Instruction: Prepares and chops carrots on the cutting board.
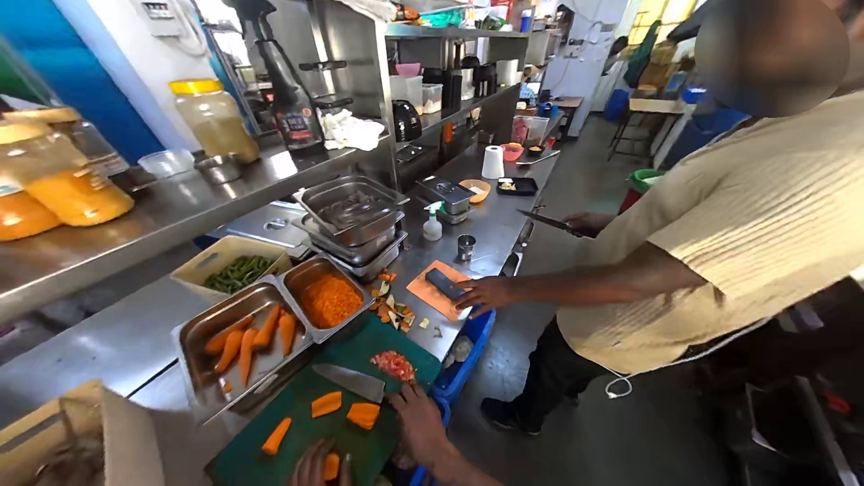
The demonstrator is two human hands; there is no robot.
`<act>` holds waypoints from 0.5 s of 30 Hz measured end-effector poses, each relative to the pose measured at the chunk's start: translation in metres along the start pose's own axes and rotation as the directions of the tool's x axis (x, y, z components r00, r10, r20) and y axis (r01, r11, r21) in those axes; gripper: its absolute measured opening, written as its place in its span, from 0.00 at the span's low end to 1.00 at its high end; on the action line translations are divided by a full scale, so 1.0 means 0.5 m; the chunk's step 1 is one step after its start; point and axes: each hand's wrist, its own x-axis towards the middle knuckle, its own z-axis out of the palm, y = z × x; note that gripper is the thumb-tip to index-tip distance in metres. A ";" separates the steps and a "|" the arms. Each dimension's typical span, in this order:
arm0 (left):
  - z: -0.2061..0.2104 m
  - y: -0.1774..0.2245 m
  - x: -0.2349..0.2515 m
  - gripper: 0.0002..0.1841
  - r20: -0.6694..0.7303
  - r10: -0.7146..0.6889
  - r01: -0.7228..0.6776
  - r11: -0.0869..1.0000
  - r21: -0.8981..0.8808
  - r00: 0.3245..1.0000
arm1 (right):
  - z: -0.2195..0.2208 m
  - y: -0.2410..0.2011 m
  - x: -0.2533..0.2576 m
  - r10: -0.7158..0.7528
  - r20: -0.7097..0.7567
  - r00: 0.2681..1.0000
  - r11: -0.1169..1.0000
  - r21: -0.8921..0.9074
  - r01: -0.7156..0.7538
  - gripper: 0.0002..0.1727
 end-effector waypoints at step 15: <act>0.013 0.009 0.005 0.22 -0.070 -0.072 0.071 0.997 -0.019 0.995 | -0.014 -0.002 0.006 -0.009 -0.005 1.000 0.998 -0.068 0.009 0.24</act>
